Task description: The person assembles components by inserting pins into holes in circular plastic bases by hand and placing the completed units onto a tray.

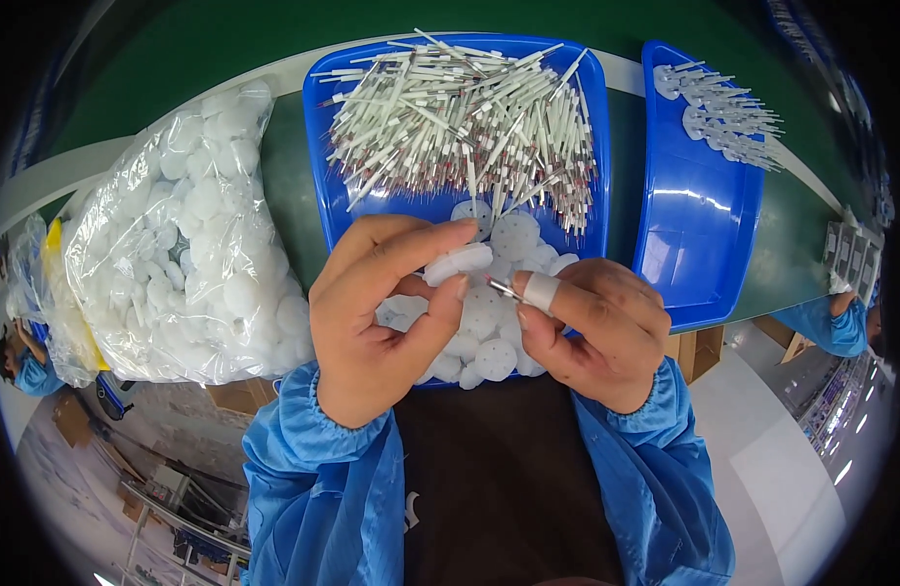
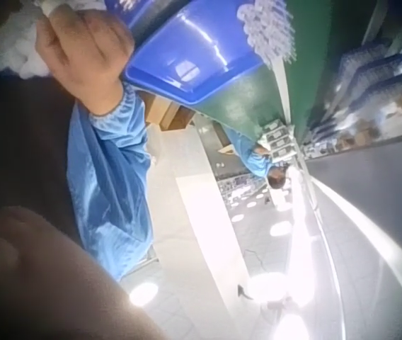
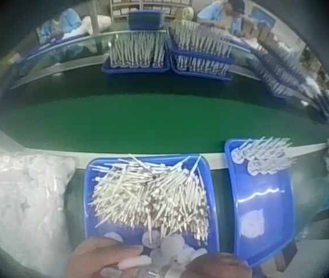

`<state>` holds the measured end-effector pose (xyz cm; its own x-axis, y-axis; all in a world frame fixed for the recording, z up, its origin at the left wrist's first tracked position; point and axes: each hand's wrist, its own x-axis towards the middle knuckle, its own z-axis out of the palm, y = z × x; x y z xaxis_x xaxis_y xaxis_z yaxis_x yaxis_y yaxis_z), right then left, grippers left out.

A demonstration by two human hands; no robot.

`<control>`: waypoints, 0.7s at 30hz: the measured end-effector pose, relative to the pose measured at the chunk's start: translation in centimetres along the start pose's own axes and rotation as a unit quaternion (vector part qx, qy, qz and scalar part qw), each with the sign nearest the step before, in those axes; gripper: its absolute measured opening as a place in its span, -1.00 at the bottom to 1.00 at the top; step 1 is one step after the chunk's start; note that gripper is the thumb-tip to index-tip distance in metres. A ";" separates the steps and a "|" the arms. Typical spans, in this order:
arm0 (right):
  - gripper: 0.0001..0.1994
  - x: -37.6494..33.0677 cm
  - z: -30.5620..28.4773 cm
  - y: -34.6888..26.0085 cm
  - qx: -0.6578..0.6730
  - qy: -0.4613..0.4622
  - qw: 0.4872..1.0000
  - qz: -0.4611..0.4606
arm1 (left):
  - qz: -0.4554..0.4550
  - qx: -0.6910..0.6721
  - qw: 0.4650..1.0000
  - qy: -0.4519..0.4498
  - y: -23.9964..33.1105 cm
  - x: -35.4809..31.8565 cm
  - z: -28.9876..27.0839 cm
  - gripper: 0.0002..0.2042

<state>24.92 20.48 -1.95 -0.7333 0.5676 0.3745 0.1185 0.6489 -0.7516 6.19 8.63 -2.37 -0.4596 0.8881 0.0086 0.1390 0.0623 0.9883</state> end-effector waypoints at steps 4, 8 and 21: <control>-0.68 0.3 0.0 0.1 -0.050 0.005 0.999 -0.003 | -0.029 0.006 0.999 -0.023 0.6 -0.1 -0.1 -0.63; -0.68 0.7 0.2 -0.2 -0.087 0.002 0.996 -0.028 | 0.030 0.034 0.999 0.006 0.2 0.0 0.2 -0.61; -0.71 1.5 1.0 0.3 -0.135 -0.007 0.991 -0.005 | 0.069 0.183 0.981 0.008 -0.2 -0.5 0.3 -0.55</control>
<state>23.18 20.95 -2.15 -0.7440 0.5546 0.3727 0.2844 0.7675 -0.5744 6.68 8.30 -2.65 -0.4272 0.8928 0.1428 0.5047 0.1044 0.8570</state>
